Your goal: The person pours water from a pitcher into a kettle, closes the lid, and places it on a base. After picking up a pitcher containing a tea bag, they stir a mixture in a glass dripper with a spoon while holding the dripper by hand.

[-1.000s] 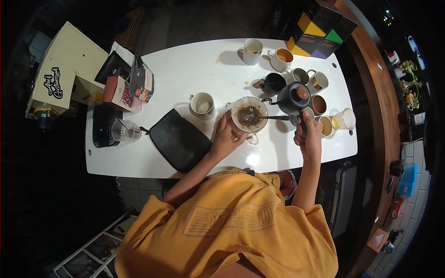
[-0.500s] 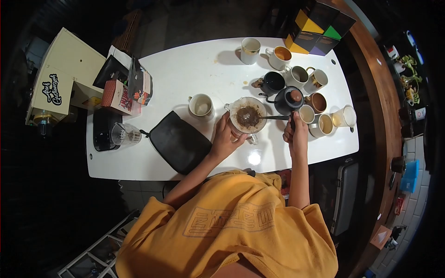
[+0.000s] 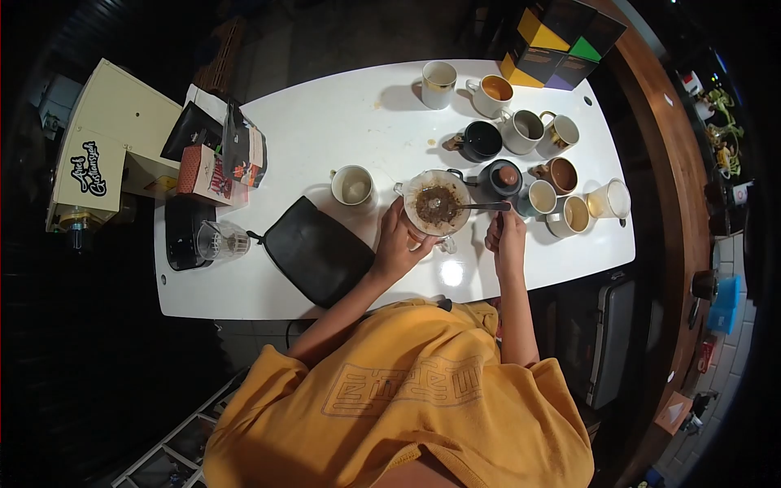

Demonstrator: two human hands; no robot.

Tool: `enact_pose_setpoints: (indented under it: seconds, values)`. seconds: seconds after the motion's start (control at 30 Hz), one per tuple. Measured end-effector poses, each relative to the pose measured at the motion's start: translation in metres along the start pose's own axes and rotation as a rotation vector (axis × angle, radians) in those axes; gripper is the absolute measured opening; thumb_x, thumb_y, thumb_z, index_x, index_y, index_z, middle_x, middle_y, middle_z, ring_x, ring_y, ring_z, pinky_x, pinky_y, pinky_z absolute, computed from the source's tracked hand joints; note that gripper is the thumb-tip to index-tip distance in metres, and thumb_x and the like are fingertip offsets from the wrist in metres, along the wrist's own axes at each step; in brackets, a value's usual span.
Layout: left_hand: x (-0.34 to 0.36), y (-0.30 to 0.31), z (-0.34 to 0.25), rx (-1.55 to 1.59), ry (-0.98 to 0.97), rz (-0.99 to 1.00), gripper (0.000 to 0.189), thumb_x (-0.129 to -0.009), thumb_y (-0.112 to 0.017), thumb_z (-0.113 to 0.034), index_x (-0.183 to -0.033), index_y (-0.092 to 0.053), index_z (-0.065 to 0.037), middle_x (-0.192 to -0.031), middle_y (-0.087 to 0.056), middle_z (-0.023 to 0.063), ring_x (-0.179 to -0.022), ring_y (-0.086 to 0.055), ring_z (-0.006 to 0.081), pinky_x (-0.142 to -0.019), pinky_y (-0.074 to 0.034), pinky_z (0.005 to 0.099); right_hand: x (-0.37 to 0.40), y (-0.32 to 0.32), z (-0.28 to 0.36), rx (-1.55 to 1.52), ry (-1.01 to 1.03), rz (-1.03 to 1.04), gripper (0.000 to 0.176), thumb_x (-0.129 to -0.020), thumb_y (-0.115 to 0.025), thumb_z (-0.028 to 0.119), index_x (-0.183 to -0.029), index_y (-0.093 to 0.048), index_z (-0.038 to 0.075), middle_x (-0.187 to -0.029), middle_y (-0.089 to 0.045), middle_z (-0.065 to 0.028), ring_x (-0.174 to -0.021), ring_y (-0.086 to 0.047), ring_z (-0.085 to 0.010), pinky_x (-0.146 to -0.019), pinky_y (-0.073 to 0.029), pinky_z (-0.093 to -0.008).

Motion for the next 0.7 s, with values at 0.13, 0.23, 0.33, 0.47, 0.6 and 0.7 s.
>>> enact_pose_setpoints:
  seconds: [0.13,0.23,0.33,0.47,0.6,0.7]
  values:
    - [-0.001,0.0,-0.001,0.007,-0.009,-0.001,0.078,-0.074,-0.085,-0.02,-0.138,-0.045,0.002,-0.144,-0.04,0.0224,-0.122,-0.046,0.039,-0.103,-0.039,0.0485,-0.005,0.003,-0.008,0.045,-0.014,-0.005,0.029,-0.106,-0.048,0.032,-0.087,-0.051,0.011,-0.057,-0.034,0.0075,-0.043,-0.028,-0.0043,-0.041,-0.022,-0.0233]
    - [-0.002,0.001,-0.003,0.012,-0.007,-0.004,0.077,-0.074,-0.085,-0.018,-0.138,-0.045,0.002,-0.144,-0.04,0.0222,-0.122,-0.046,0.0388,-0.103,-0.04,0.0483,-0.008,0.004,-0.014,0.061,-0.023,-0.019,0.029,-0.105,-0.047,0.032,-0.087,-0.051,0.01,-0.057,-0.034,0.0074,-0.043,-0.028,-0.0046,-0.041,-0.022,-0.0234]
    - [-0.002,0.001,-0.003,0.025,-0.01,-0.006,0.076,-0.074,-0.085,-0.017,-0.136,-0.046,0.002,-0.144,-0.04,0.0222,-0.122,-0.046,0.0384,-0.103,-0.04,0.0481,-0.007,0.004,-0.013,0.085,-0.035,-0.027,0.027,-0.105,-0.046,0.03,-0.087,-0.052,0.01,-0.057,-0.034,0.0073,-0.043,-0.029,-0.0046,-0.041,-0.021,-0.0235]
    - [-0.001,-0.001,0.0,0.041,-0.002,-0.003,0.073,-0.074,-0.084,-0.016,-0.134,-0.048,0.002,-0.144,-0.04,0.0223,-0.122,-0.047,0.0378,-0.103,-0.04,0.0476,-0.006,0.006,-0.015,0.116,-0.042,-0.012,0.027,-0.105,-0.045,0.029,-0.088,-0.052,0.01,-0.057,-0.034,0.0072,-0.043,-0.029,-0.0045,-0.041,-0.021,-0.0233]
    - [-0.004,0.0,-0.002,0.056,-0.021,-0.003,0.072,-0.074,-0.084,-0.016,-0.134,-0.048,0.002,-0.144,-0.041,0.0221,-0.123,-0.047,0.0377,-0.103,-0.04,0.0473,-0.008,0.008,-0.016,0.121,-0.037,0.003,0.028,-0.106,-0.045,0.03,-0.088,-0.052,0.01,-0.057,-0.035,0.007,-0.043,-0.029,-0.0045,-0.041,-0.02,-0.0233]
    - [-0.002,-0.001,0.001,0.089,0.005,0.014,0.072,-0.074,-0.084,-0.016,-0.134,-0.048,0.001,-0.144,-0.041,0.0223,-0.124,-0.047,0.0377,-0.104,-0.04,0.0473,-0.007,0.008,-0.016,0.154,-0.053,0.004,0.028,-0.106,-0.044,0.03,-0.088,-0.052,0.01,-0.057,-0.036,0.0067,-0.044,-0.029,-0.0046,-0.041,-0.02,-0.0233]
Point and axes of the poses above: each hand's wrist, its own x-axis away from the middle knuckle, its own y-axis out of the back of the hand, z = x × y, the point moved 1 cm from there along -x, towards the middle knuckle
